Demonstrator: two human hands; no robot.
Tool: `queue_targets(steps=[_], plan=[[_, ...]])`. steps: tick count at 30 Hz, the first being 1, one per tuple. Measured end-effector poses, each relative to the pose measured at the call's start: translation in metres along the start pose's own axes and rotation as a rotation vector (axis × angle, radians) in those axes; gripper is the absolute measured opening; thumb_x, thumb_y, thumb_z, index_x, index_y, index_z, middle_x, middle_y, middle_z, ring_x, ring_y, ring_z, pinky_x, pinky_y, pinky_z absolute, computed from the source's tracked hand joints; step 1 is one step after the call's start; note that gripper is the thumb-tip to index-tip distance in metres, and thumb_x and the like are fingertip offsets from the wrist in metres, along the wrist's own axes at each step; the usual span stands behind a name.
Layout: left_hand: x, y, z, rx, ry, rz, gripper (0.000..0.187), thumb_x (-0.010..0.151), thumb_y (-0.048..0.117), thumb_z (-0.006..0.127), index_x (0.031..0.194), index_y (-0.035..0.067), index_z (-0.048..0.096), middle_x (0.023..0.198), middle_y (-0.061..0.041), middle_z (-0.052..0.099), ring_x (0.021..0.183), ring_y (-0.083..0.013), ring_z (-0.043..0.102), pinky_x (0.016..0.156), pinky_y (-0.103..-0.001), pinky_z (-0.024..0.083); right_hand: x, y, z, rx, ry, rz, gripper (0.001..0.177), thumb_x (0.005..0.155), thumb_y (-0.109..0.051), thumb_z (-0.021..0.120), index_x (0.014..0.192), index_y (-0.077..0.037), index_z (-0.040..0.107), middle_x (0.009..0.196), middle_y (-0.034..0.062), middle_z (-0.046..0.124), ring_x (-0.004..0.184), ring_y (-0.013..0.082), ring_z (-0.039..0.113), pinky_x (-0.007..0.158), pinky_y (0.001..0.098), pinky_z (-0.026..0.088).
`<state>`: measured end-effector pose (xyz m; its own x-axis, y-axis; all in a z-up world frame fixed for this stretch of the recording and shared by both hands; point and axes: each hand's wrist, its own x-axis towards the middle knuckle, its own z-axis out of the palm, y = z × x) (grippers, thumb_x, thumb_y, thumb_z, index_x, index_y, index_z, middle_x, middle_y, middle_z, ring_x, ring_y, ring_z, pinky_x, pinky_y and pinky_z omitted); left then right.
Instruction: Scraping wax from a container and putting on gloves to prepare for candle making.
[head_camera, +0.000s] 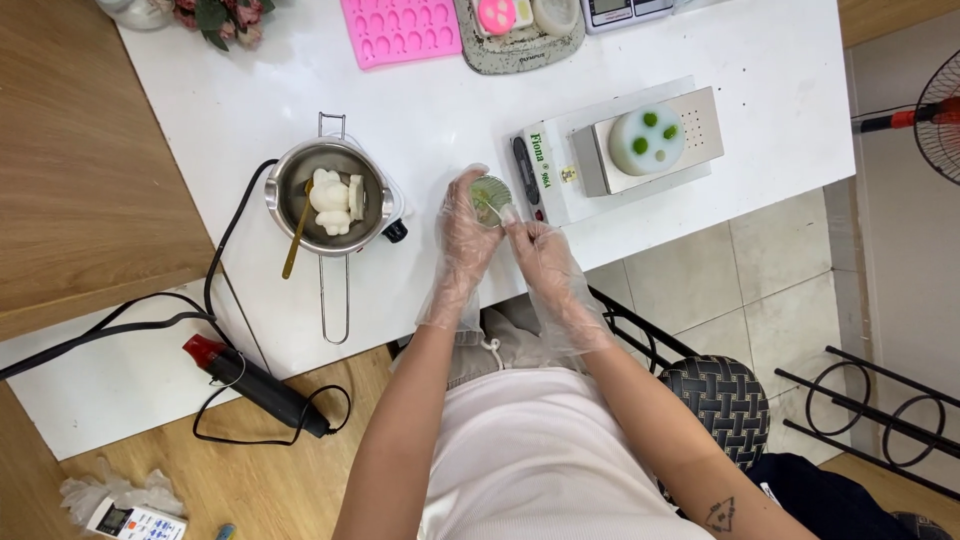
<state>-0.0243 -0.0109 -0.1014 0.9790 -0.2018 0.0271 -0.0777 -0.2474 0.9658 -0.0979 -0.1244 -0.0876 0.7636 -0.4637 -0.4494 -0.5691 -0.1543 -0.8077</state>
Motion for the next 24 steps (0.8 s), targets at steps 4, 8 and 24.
queue_targets(steps=[4,8,24], plan=[[0.0,0.0,0.0,-0.015,0.002,0.007,0.078,0.067,0.004,0.088,0.135,0.015,0.052,0.128,-0.009,0.062,0.114,-0.0275,0.066,0.096,-0.037,0.059,0.005,0.014,-0.001,-0.044,0.035,-0.047,0.048,0.099,-0.035,0.067,0.065,-0.002,0.061,0.053,-0.006,0.045,0.051,0.0056,0.035,0.045,0.0291,0.03],[0.0,0.004,0.0,-0.048,-0.005,-0.035,0.079,0.068,0.012,0.094,0.134,0.015,0.051,0.127,-0.008,0.062,0.114,-0.0255,0.066,0.095,-0.036,0.059,-0.006,-0.009,-0.006,-0.023,0.009,0.062,0.047,0.1,-0.036,0.064,0.068,-0.002,0.062,0.053,-0.0055,0.045,0.048,0.0066,0.036,0.044,0.0296,0.03],[0.001,-0.004,0.003,-0.046,-0.011,0.02,0.076,0.071,0.001,0.089,0.136,0.014,0.052,0.13,-0.009,0.06,0.119,-0.026,0.063,0.101,-0.037,0.056,-0.004,0.003,-0.027,-0.074,-0.015,0.163,0.046,0.102,-0.038,0.061,0.073,-0.003,0.068,0.057,-0.0067,0.05,0.051,0.0049,0.038,0.046,0.0273,0.03]])
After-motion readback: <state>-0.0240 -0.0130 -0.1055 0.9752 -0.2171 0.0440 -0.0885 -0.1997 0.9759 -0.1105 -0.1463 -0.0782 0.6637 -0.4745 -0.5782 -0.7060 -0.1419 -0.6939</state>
